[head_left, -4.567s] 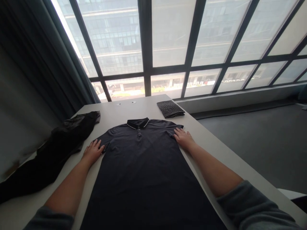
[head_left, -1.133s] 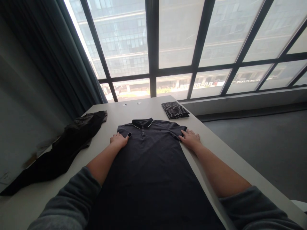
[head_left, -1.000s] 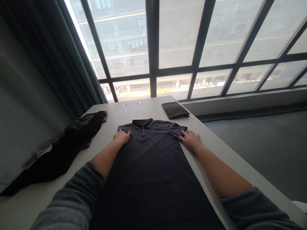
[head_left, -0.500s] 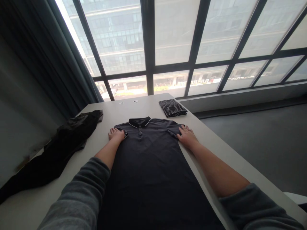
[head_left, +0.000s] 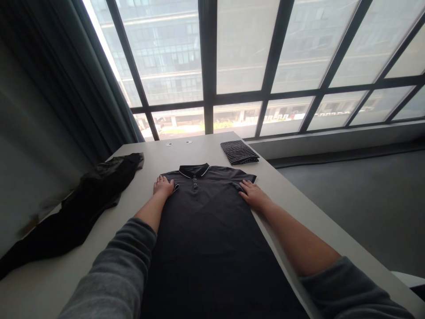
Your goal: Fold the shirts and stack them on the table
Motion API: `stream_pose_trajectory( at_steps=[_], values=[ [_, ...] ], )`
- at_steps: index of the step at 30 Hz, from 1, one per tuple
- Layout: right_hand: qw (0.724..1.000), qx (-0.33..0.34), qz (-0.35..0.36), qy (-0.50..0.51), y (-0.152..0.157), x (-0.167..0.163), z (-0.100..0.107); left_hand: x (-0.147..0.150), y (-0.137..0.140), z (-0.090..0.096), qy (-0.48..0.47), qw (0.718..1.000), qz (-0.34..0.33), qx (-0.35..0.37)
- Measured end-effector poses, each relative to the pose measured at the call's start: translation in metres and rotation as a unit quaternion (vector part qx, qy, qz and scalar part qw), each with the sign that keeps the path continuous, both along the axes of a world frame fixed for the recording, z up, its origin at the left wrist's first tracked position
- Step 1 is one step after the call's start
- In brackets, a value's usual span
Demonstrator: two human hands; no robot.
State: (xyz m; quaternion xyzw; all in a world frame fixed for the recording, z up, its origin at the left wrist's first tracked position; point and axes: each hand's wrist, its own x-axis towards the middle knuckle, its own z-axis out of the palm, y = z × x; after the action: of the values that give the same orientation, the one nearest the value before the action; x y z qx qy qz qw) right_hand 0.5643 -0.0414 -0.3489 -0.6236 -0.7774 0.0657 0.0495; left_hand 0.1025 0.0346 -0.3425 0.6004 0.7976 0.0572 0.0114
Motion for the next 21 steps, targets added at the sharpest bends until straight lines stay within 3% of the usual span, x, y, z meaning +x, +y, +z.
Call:
stream_pose_trajectory(
  at_steps=[5,10,13,16,21],
  values=[
    [1.000,-0.003,-0.002,0.005,0.003,0.001,-0.002,-0.012,-0.056,0.002,0.010,0.998,-0.064,-0.004],
    [1.000,0.007,0.008,0.004,0.007,0.005,-0.007,-0.052,-0.141,-0.016,0.021,0.989,-0.146,-0.030],
    [1.000,0.012,0.009,-0.001,0.008,0.007,-0.010,-0.074,-0.177,-0.025,0.036,0.984,-0.175,-0.015],
    [1.000,0.014,0.010,-0.012,0.009,0.009,-0.012,-0.083,-0.192,-0.027,0.039,0.985,-0.171,-0.005],
    [1.000,0.021,0.000,-0.020,0.012,0.011,-0.016,-0.076,-0.190,-0.017,0.018,0.985,-0.170,0.037]
  ],
)
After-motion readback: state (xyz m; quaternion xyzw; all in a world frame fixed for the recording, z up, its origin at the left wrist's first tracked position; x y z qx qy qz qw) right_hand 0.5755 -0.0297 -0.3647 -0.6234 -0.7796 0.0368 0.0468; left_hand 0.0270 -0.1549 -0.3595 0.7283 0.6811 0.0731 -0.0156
